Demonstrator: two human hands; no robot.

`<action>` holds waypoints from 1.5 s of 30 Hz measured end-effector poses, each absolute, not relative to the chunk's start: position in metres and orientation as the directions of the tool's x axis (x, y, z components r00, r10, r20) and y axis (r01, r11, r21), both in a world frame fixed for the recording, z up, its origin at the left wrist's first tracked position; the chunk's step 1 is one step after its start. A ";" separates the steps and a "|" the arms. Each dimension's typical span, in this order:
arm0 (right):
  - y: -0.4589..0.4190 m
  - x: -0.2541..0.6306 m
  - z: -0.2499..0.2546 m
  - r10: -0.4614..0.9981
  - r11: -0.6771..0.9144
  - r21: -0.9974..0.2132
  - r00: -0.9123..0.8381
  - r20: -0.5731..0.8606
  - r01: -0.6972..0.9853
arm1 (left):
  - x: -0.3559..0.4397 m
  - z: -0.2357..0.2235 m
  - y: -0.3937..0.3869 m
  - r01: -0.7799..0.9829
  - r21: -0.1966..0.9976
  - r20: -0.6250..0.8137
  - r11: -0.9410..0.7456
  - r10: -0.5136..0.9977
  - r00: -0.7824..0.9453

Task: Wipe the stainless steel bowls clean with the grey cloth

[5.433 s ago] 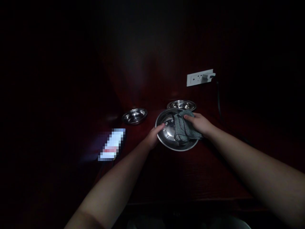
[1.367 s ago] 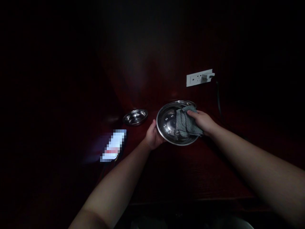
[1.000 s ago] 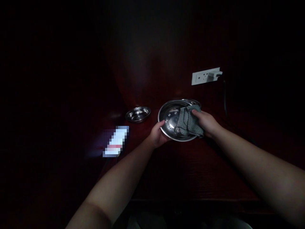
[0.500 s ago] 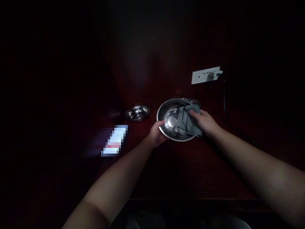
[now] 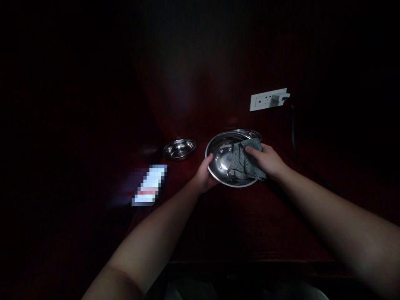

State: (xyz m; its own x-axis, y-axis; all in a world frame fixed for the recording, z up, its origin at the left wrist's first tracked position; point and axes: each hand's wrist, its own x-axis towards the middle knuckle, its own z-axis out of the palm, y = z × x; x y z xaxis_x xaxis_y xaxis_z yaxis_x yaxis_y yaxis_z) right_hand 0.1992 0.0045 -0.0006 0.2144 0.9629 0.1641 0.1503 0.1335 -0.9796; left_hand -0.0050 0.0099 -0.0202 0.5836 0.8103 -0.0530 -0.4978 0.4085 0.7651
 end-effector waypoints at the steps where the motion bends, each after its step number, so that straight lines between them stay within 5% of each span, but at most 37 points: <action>1: 0.004 0.199 0.000 0.963 0.135 -0.979 0.213 0.166 0.152 | -0.005 -0.021 0.010 -0.495 0.765 -0.054 0.411 0.807 0.588; 15: 0.003 0.200 0.002 0.970 0.159 -0.971 0.153 0.188 0.181 | -0.006 -0.017 0.010 -0.519 0.764 0.045 0.384 0.770 0.636; 45: 0.011 0.204 -0.006 0.964 0.141 -0.964 0.188 0.186 0.227 | 0.000 -0.025 0.008 -0.536 0.770 0.027 0.346 0.821 0.570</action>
